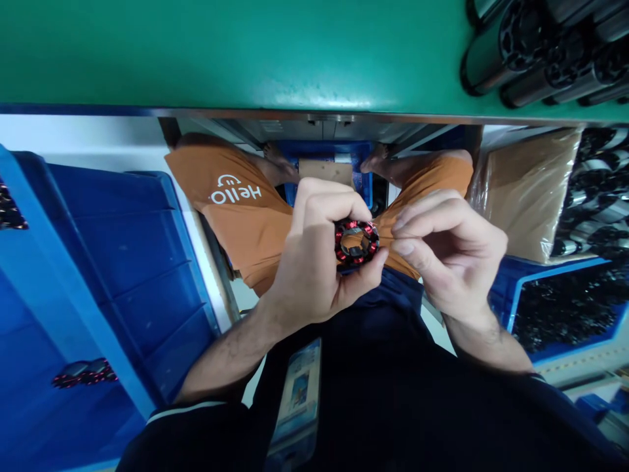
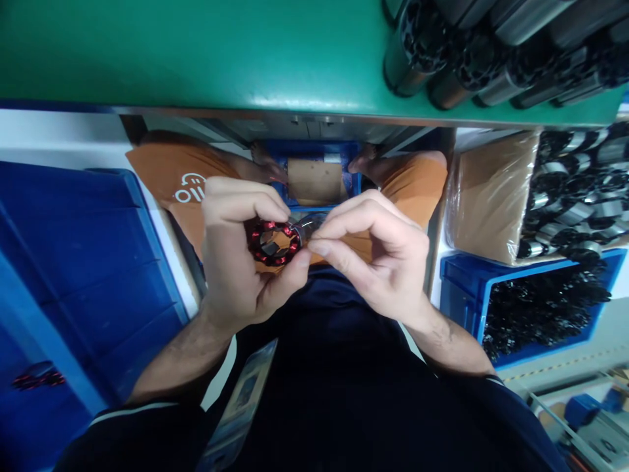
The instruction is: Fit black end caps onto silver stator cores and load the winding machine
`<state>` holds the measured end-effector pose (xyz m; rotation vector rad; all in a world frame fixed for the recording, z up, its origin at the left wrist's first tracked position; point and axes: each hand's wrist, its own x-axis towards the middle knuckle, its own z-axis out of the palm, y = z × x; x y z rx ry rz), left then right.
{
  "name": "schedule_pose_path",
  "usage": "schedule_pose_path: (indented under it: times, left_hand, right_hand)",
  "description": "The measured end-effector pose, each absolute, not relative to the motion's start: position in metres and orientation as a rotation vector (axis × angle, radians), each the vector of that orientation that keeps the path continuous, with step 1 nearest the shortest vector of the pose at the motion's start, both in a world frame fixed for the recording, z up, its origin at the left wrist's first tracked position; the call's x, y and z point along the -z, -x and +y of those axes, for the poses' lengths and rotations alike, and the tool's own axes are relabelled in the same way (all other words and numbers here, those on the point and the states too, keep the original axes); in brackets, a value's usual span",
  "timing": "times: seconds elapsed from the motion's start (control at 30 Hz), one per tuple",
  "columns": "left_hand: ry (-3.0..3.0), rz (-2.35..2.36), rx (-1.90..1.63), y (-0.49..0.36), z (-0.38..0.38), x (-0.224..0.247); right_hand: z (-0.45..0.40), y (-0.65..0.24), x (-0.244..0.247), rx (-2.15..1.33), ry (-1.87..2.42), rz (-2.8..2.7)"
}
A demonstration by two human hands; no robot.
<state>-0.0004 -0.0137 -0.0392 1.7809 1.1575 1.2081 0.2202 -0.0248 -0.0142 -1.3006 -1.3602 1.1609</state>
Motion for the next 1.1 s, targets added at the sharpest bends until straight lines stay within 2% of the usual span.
schedule_pose_path:
  times: [0.17, 0.47, 0.67, 0.73, 0.83, 0.9, 0.97, 1.1]
  left_hand:
    - [-1.806, 1.186, -1.308, -0.007, -0.019, 0.059]
    - [-2.072, 1.218, -1.246, -0.008, -0.020, 0.061]
    - [-1.996, 1.219, -1.286, -0.007, -0.018, 0.054]
    - [-1.795, 1.163, -1.156, -0.002, -0.012, 0.047]
    - [-1.178, 0.870, -0.700, 0.007, -0.003, 0.051]
    - [-0.839, 0.714, -0.458, 0.012, -0.002, 0.064]
    - [-0.842, 0.822, -0.579, 0.013, -0.008, 0.078]
    - [-1.671, 1.181, -1.169, 0.005, -0.025, 0.079]
  right_hand:
    - [-0.044, -0.198, 0.027, -1.560, 1.273, -0.901]
    - [-0.045, -0.193, 0.030, -1.506, 1.273, -0.810]
    - [-0.017, -0.214, 0.016, -1.503, 1.282, -1.147]
    - [-0.003, -0.226, 0.006, -1.441, 1.282, -1.393]
    - [0.010, -0.245, -0.010, -1.300, 1.242, -1.796]
    - [0.012, -0.254, -0.016, -1.321, 1.254, -1.873]
    - [0.007, -0.259, -0.014, -1.495, 1.332, -1.701]
    - [-0.003, -0.257, -0.003, -1.842, 1.389, -1.307]
